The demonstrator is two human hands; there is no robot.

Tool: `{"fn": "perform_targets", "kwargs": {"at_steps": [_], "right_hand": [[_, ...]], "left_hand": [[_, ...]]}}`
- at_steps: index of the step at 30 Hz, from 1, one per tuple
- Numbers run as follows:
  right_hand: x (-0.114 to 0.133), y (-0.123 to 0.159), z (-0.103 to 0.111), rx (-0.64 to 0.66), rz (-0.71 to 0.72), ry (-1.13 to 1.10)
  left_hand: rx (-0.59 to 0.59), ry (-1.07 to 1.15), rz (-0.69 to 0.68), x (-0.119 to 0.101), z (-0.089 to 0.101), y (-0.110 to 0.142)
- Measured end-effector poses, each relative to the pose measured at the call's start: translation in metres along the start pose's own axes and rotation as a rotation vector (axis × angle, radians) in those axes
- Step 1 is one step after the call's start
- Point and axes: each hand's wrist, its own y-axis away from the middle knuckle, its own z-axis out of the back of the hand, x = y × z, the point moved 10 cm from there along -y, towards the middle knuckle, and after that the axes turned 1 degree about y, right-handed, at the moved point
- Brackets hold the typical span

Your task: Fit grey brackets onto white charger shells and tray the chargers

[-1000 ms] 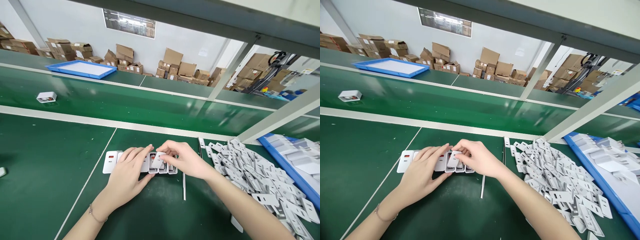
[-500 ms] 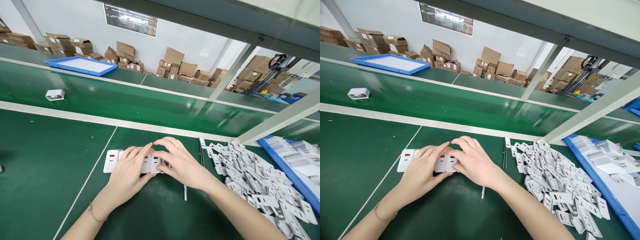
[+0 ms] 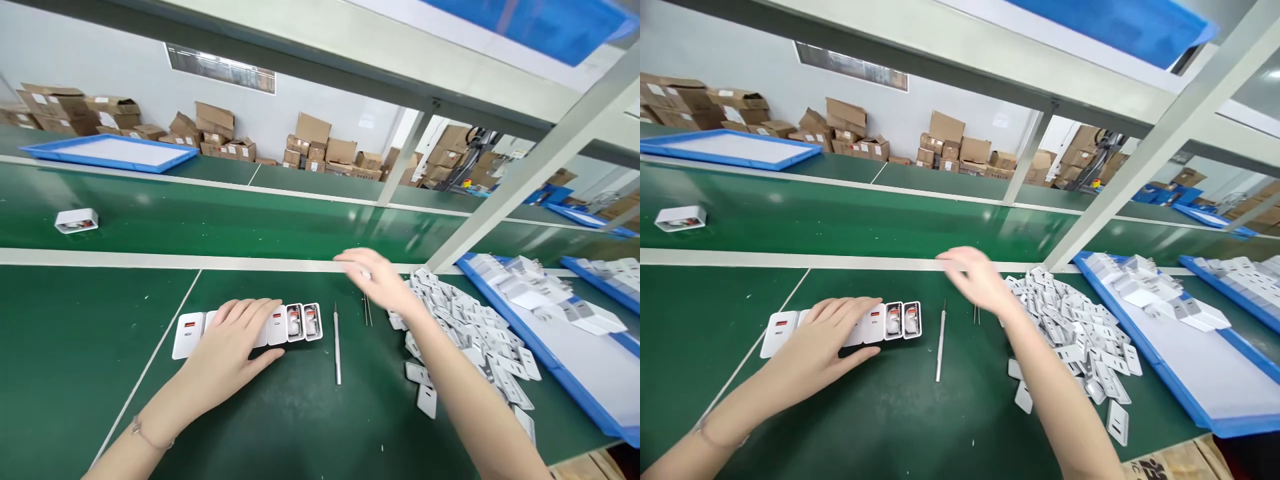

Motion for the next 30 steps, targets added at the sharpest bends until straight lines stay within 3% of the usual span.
{"fn": "perform_targets", "kwargs": {"at_steps": [1,3,7,10,18,24,30], "right_hand": [[-0.032,0.001,0.005,0.005,-0.121,0.042],[-0.077,0.004,0.000,0.082,-0.225,0.082],[-0.115,0.012,-0.035,0.224,-0.222,0.034],[-0.123,0.014,-0.048,0.227,-0.214,-0.012],[-0.132,0.013,-0.051,0.185,-0.198,-0.321],[-0.153,0.026,-0.038,-0.005,-0.348,-0.738],[-0.143,0.031,-0.025,-0.281,-0.346,-1.200]], "left_hand": [[0.014,-0.007,-0.016,-0.003,0.000,-0.004],[0.030,-0.030,-0.045,-0.010,-0.001,-0.012],[0.085,-0.025,-0.108,-0.022,-0.012,-0.026],[0.087,0.037,-0.092,-0.020,-0.016,-0.031],[0.066,0.094,-0.059,-0.012,-0.018,-0.028],[0.090,0.128,-0.038,-0.012,-0.019,-0.030],[0.018,0.088,-0.084,-0.015,-0.014,-0.030]]}}
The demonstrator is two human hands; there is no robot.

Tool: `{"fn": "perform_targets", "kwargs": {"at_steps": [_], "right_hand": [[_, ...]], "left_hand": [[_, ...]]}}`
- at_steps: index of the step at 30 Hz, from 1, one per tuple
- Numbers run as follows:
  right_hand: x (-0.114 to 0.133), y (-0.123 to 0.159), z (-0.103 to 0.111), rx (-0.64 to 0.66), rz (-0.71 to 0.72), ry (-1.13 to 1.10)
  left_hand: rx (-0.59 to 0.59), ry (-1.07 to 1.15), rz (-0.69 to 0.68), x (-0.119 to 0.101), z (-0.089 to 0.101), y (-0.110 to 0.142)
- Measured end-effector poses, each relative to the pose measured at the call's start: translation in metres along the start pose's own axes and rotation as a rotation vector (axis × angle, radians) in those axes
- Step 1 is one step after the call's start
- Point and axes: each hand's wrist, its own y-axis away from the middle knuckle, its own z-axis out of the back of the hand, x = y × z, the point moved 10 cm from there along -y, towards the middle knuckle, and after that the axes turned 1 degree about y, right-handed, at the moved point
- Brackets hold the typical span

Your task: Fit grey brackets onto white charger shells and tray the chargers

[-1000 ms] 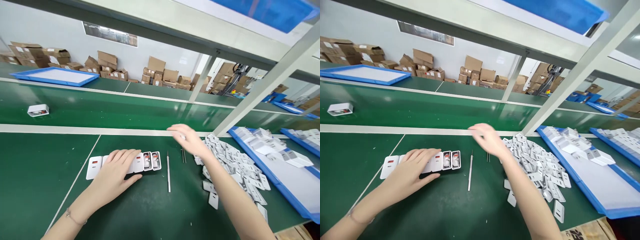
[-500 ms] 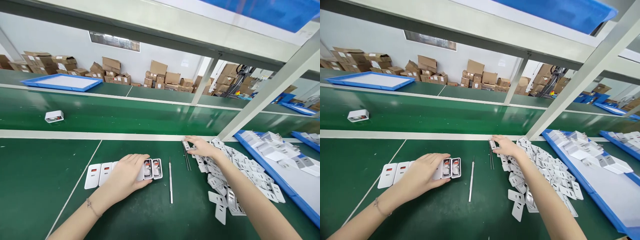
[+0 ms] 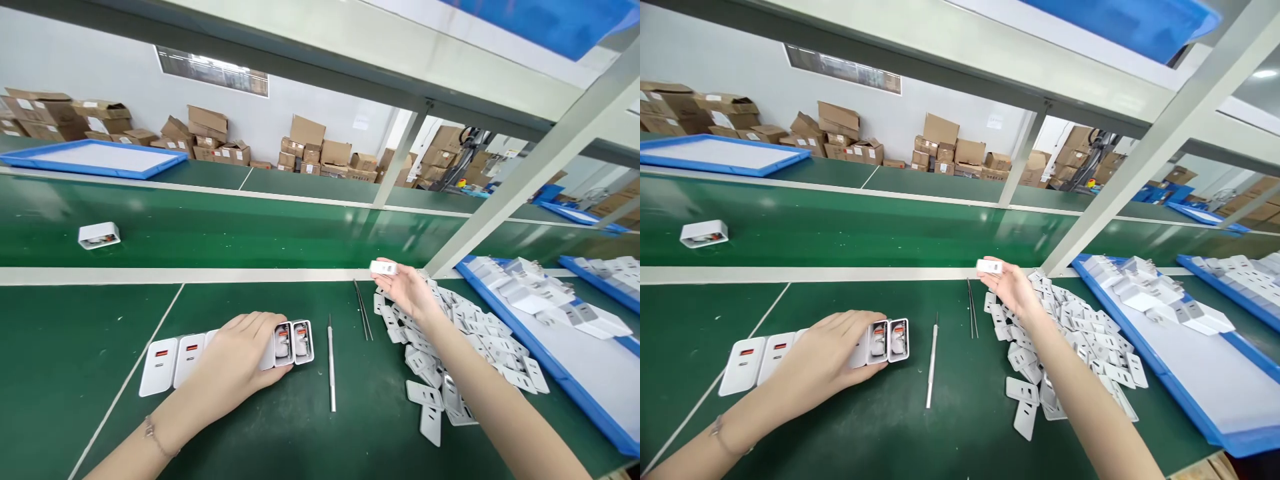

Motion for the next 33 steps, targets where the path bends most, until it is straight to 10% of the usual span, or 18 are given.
{"fn": "perform_targets", "kwargs": {"at_steps": [5,14,33], "right_hand": [[0.017,0.007,-0.054,0.061,0.006,-0.104],[0.050,0.058,-0.192,0.640,0.133,0.348],[0.052,0.092,-0.217,0.534,0.749,1.146]], "left_hand": [[0.004,-0.006,0.002,0.002,-0.002,0.000],[0.018,0.018,0.065,0.004,-0.003,0.002],[-0.041,0.011,0.056,0.007,-0.002,0.004]]}}
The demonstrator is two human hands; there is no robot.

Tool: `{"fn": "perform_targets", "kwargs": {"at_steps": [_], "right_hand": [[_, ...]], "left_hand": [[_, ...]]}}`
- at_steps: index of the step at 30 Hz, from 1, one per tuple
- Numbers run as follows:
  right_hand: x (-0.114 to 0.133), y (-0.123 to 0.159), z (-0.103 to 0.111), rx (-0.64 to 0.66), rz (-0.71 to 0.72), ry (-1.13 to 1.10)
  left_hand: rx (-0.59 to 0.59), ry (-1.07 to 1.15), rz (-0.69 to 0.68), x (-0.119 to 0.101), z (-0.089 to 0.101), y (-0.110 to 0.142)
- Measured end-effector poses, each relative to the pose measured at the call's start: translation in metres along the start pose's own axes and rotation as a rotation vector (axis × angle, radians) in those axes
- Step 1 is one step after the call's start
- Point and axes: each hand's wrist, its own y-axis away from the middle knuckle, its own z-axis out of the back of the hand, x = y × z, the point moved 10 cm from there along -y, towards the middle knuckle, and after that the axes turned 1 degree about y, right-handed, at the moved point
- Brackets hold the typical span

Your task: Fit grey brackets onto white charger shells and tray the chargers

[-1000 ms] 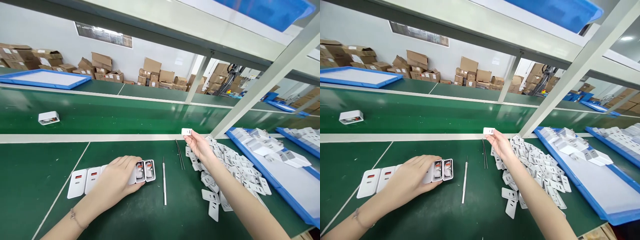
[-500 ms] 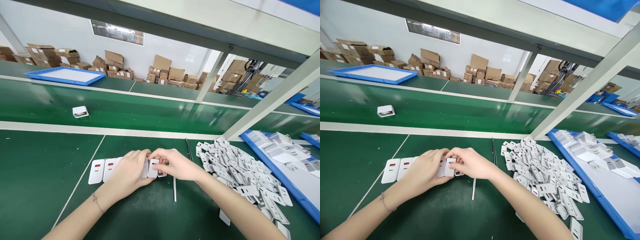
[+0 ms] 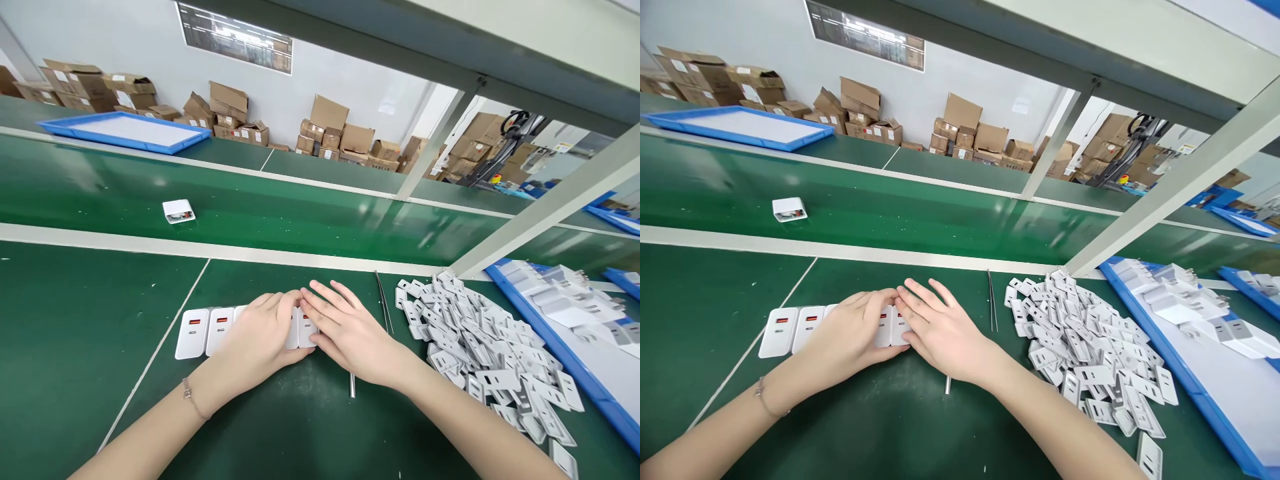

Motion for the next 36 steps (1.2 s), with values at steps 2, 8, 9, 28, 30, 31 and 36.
{"fn": "perform_targets", "kwargs": {"at_steps": [2,8,9,28,30,31,36], "right_hand": [[0.004,0.005,-0.006,0.001,0.003,0.030],[0.004,0.027,0.011,0.081,-0.024,-0.233],[-0.007,0.032,0.025,0.030,-0.075,-0.270],[-0.163,0.126,0.018,0.282,-0.656,0.214],[-0.163,0.126,0.018,0.279,-0.674,0.221],[-0.163,0.127,0.017,0.277,-0.684,0.217],[-0.159,0.134,0.021,0.242,-0.719,0.135]], "left_hand": [[-0.004,-0.010,-0.009,0.000,0.000,0.000],[0.003,-0.011,-0.037,-0.002,0.001,-0.001],[0.009,-0.019,-0.023,-0.001,0.001,-0.001],[0.022,-0.150,-0.085,-0.015,0.002,-0.001],[0.032,-0.157,-0.083,-0.015,0.001,-0.002],[0.035,-0.153,-0.080,-0.014,0.001,-0.002],[0.058,-0.146,-0.072,-0.013,0.000,-0.001]]}}
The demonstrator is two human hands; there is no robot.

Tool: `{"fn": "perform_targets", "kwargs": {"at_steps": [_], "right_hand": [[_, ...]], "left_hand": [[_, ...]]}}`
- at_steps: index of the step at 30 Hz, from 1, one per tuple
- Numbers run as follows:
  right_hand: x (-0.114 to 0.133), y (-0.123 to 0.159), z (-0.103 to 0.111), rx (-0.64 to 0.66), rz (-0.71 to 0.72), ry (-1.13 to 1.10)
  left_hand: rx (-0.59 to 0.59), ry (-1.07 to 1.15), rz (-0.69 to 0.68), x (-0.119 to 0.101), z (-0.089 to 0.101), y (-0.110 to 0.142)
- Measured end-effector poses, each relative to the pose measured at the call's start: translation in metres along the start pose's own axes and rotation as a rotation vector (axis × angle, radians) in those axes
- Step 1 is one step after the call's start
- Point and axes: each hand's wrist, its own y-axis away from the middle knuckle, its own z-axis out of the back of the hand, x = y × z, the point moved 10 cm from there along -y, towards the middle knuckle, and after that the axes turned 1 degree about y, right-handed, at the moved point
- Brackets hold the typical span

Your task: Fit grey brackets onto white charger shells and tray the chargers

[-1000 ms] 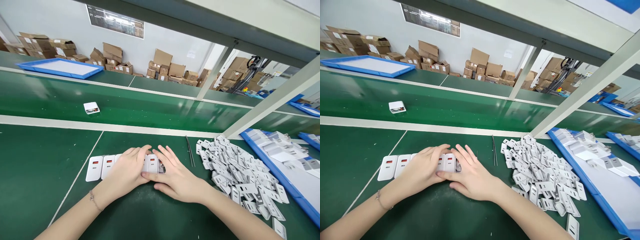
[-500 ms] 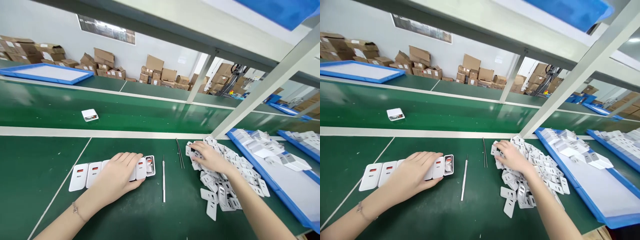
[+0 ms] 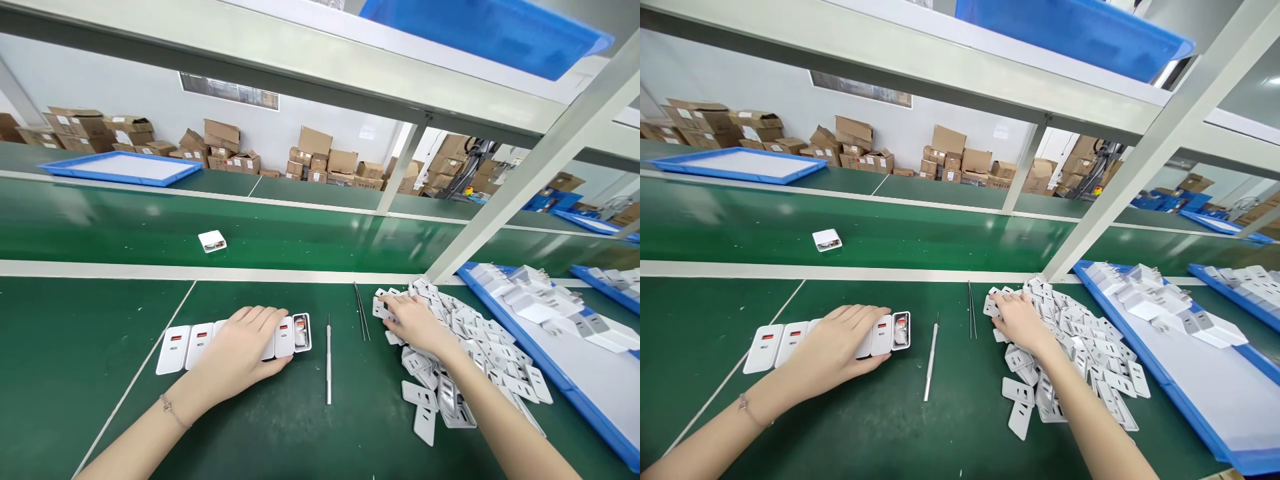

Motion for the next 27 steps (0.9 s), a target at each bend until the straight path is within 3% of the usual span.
{"fn": "perform_targets", "kwargs": {"at_steps": [3,6,10,15,21,27], "right_hand": [[0.012,0.007,0.010,0.011,0.055,-0.226],[0.050,0.013,0.024,0.070,0.226,-0.517],[0.109,0.014,0.036,0.157,0.413,-0.588],[0.154,0.000,0.046,0.154,0.558,-0.671],[0.170,-0.019,0.042,0.158,0.566,-0.654],[0.181,-0.018,0.046,0.137,0.616,-0.533]], "left_hand": [[-0.017,-0.013,0.018,-0.003,0.002,-0.002],[-0.071,-0.015,0.033,-0.010,0.006,-0.007],[-0.048,0.056,0.052,-0.016,0.002,-0.016],[0.013,0.192,0.088,-0.010,-0.010,-0.015],[-0.029,0.171,0.091,-0.006,-0.011,-0.013],[-0.050,0.139,0.103,-0.006,-0.010,-0.014]]}}
